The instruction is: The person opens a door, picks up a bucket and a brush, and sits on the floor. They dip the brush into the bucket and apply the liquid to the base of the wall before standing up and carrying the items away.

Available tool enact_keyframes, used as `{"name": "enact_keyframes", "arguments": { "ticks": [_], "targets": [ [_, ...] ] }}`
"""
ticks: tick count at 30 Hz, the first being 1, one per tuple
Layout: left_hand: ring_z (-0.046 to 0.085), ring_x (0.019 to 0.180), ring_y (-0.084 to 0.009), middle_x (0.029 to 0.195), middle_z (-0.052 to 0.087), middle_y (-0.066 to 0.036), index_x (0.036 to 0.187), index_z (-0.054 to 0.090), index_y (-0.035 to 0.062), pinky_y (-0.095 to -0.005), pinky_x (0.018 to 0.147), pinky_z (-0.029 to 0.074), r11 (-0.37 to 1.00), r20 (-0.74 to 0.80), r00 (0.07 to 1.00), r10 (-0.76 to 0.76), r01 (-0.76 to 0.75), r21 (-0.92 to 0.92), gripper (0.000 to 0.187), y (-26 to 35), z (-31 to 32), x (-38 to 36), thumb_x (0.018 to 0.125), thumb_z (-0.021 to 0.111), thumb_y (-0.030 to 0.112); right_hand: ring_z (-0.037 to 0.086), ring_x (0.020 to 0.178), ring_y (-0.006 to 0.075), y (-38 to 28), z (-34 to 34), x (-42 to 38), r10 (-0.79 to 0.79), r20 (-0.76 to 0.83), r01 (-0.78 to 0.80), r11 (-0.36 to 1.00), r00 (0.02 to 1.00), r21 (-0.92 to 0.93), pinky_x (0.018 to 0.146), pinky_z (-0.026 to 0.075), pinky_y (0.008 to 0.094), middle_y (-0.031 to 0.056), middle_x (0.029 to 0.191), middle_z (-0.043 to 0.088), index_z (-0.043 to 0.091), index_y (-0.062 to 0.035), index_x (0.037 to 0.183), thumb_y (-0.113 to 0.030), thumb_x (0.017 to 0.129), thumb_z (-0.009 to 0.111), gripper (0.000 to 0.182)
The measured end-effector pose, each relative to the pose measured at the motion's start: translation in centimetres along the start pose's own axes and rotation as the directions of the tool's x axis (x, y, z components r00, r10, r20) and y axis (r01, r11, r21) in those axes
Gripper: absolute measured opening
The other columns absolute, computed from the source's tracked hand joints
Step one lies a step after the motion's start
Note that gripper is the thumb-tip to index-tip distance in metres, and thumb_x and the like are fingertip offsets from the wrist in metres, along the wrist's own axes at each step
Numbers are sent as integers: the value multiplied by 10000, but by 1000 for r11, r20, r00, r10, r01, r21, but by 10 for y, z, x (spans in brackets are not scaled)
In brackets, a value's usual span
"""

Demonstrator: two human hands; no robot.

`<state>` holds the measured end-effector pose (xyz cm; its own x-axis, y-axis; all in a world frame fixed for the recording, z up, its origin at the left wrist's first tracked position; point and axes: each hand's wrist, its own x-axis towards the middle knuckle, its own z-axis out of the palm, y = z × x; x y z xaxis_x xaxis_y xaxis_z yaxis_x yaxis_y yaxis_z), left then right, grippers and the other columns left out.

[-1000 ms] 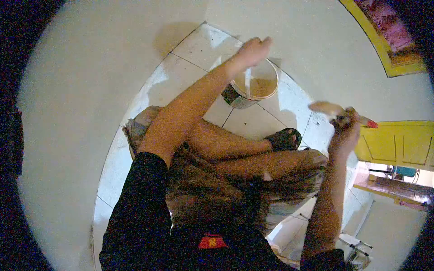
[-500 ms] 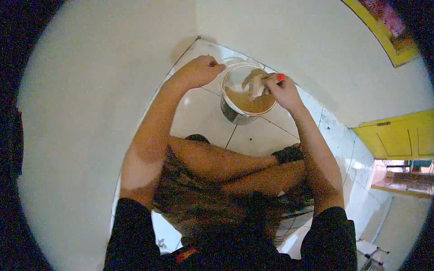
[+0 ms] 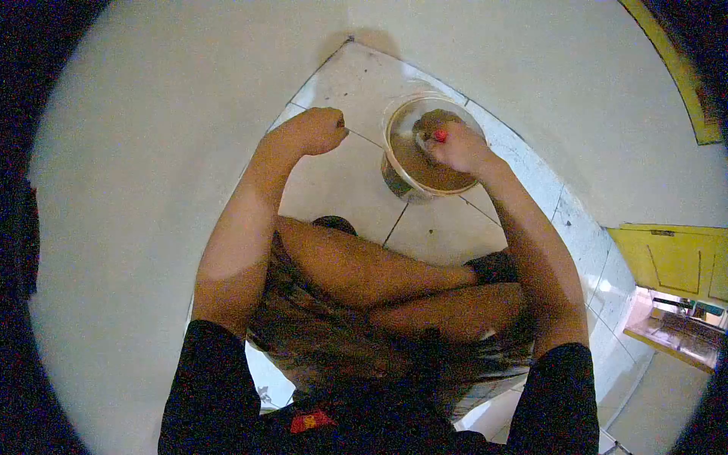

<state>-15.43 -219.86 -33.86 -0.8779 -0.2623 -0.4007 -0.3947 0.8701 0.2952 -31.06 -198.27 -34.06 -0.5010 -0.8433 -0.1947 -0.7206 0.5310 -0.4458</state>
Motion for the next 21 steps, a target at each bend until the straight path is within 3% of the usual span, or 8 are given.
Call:
{"name": "enact_keyframes", "arguments": {
  "ticks": [2,3,5,8,12,15,19,21],
  "targets": [
    [597,841,-379,903,613,-243,901,615,-52,-440,771,466,1000,-1,1000,-7,6,-25,370,0,0,-2,827,487,287,600,821,360,-24,-13,-4,119,211,-87,984,970,-155,757,467,433,209,853,621,631,-53,870,-327,782,514,311],
    [597,838,-378,906,613,-242,924,612,-48,-444,770,466,999,30,999,38,-39,9,375,-1,0,-3,828,486,292,600,821,360,-20,-10,-2,116,206,-83,983,972,-162,757,467,433,209,853,621,631,-53,870,-327,782,514,311],
    [598,834,-378,909,612,-241,947,609,-44,-447,768,465,996,51,995,81,-83,33,382,-2,-2,-6,830,484,297,595,853,354,-14,-5,-1,38,42,-43,990,998,134,768,464,427,203,890,620,627,-54,921,-333,786,503,334],
    [596,845,-375,927,613,-231,961,609,-36,-445,786,460,996,92,992,82,-83,12,386,-4,-2,-4,831,480,304,587,889,342,-29,-8,-8,101,100,-90,991,990,-103,797,459,409,181,936,622,617,-62,977,-301,785,493,331],
    [582,902,-367,976,609,-211,969,614,-28,-426,828,448,993,44,993,114,-114,11,379,-19,11,10,834,470,296,586,916,321,-41,-22,-14,220,162,-206,973,962,-103,815,457,394,167,979,618,583,-75,1059,-262,783,502,343],
    [571,940,-358,1017,598,-205,988,611,-16,-415,846,440,995,76,993,92,-94,29,374,-15,-1,1,838,462,292,600,700,206,-38,-29,-34,51,-127,-10,953,991,304,653,467,325,141,746,630,609,12,889,-237,748,550,292],
    [569,949,-348,1050,586,-200,1010,600,-15,-407,846,441,992,30,991,128,-127,-21,378,-17,1,-2,839,463,294,600,703,178,-24,-26,-59,199,-190,-139,948,961,286,672,473,295,104,766,632,599,23,938,-189,787,532,269],
    [571,941,-347,1056,584,-196,1010,591,-19,-410,841,441,997,44,997,71,-70,-14,383,-8,-1,-4,853,445,299,600,728,161,13,-7,-65,230,-219,-54,796,948,603,690,487,281,97,831,631,588,35,969,-149,819,494,256]
  ]
}}
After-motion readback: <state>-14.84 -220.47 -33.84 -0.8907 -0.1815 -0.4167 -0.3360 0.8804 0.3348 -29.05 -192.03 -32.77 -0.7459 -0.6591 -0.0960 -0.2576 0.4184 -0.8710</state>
